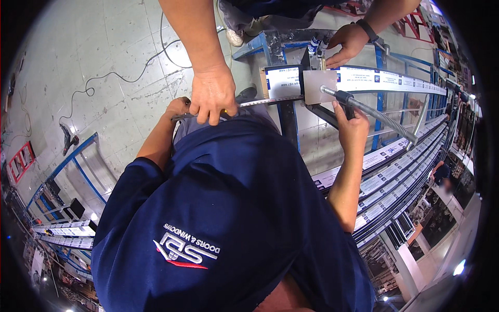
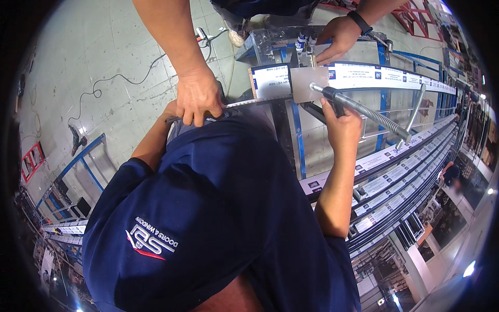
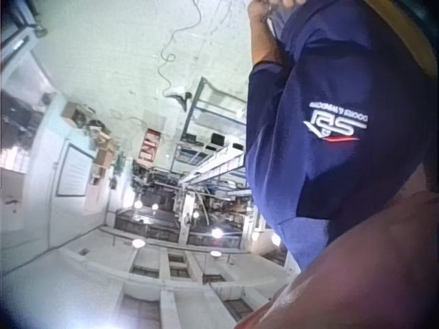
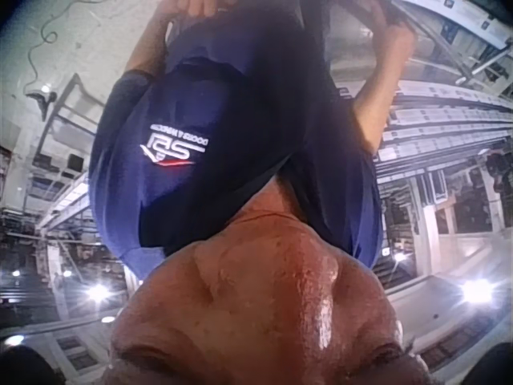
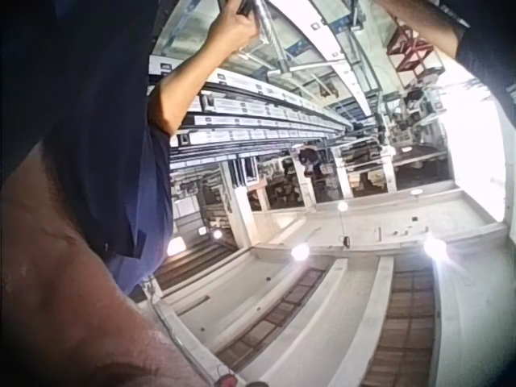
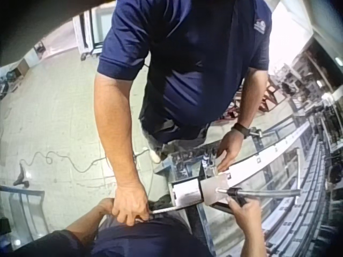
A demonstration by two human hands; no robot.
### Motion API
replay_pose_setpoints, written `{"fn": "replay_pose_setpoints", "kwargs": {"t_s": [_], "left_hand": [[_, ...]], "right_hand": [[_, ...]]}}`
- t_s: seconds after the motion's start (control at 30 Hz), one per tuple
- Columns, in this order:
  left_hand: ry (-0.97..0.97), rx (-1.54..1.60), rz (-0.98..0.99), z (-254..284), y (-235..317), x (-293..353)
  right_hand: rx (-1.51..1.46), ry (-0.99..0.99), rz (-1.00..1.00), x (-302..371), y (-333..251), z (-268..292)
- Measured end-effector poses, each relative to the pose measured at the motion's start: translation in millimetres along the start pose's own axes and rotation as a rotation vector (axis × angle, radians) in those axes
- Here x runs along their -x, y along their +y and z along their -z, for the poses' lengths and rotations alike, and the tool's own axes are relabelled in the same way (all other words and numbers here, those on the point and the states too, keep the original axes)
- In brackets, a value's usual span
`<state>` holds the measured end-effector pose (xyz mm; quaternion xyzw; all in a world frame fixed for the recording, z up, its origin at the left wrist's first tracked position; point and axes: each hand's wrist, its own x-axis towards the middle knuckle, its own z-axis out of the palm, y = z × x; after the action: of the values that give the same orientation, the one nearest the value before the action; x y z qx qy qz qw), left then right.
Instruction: Measure, mark, and drill holes into metal frame components for assembly.
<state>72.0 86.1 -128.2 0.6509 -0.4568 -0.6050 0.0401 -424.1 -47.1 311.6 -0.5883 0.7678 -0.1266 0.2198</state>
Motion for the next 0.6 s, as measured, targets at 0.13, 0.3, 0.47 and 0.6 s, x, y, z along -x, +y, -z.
{"fn": "replay_pose_setpoints", "kwargs": {"t_s": [0.13, 0.3, 0.47, 0.6], "left_hand": [[-0.046, -0.449, 0.086, 20.4, 55.1, 21.7], [-0.014, -0.412, 0.117, 19.3, 56.9, 30.7], [-0.008, -0.413, 0.087, 17.2, 47.3, 25.2], [-0.004, -0.399, 0.102, 15.9, 43.8, 23.1]], "right_hand": [[0.037, 0.001, -0.008, 3.6, -5.1, 4.5], [-0.014, -0.028, -0.027, 2.2, -8.6, 3.2], [-0.029, -0.006, -0.018, 1.5, -4.2, 1.8], [-0.008, -0.006, -0.007, 1.0, -3.5, 1.7]]}}
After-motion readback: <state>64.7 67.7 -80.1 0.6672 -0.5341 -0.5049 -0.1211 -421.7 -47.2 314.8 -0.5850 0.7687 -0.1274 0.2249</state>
